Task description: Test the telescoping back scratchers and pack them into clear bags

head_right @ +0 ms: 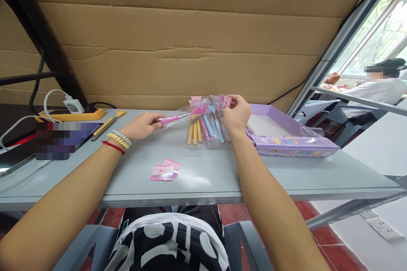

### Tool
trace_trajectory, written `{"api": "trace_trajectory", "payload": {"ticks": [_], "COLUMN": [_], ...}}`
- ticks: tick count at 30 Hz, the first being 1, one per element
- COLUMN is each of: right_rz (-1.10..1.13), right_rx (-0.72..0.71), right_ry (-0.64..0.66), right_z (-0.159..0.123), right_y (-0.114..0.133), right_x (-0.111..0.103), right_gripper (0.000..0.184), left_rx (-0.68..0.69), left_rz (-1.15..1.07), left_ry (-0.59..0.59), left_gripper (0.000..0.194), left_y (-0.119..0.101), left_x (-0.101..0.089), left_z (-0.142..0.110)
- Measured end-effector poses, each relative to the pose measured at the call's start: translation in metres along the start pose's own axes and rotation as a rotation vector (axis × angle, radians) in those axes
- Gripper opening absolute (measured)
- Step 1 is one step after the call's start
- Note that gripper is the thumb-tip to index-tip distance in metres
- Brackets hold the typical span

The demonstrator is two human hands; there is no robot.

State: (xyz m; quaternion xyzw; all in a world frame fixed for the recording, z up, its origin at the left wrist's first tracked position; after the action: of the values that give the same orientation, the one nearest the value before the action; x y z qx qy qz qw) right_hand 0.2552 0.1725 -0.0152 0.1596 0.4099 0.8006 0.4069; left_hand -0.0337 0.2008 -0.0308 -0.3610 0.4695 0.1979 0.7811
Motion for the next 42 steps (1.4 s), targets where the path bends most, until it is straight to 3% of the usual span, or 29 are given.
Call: {"api": "trace_trajectory", "payload": {"ticks": [13,25,32,42], "right_rz": [-0.002,0.103,0.058,-0.02], "right_rx": [0.161,0.063,0.015,0.055], "right_ry": [0.023,0.038,0.061,0.038], "right_z": [0.0013,0.0031,0.0011,0.002], "right_y": [-0.001,-0.0062,-0.0072,-0.0054], "right_x": [-0.0031,0.0039,0.0052,0.0009], "right_gripper": [0.029,0.026,0.015,0.015], "left_rx": [0.012,-0.006,0.001,0.022], "left_rz": [0.007,0.036,0.05,0.051], "left_ry": [-0.005,-0.007,0.0,0.0], "left_gripper": [0.037,0.037,0.036,0.035], "left_y": [-0.0012,-0.006,-0.007,-0.0073], "left_x": [0.0017,0.0007,-0.0001,0.0], "left_z": [-0.0005,-0.0008,-0.0011,-0.0009]}}
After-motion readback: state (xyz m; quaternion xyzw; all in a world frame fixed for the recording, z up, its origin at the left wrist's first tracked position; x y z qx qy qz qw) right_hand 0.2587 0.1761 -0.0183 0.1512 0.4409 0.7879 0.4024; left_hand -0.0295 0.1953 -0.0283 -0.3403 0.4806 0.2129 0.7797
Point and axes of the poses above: each hand's wrist, its own z-axis towards the middle knuckle, its own x-axis out of the palm, y = z × x, the point moved 1 cm from there along z, towards the middle knuckle, and after that the axes turned 3 degrees about x, right-handed, at the moved point
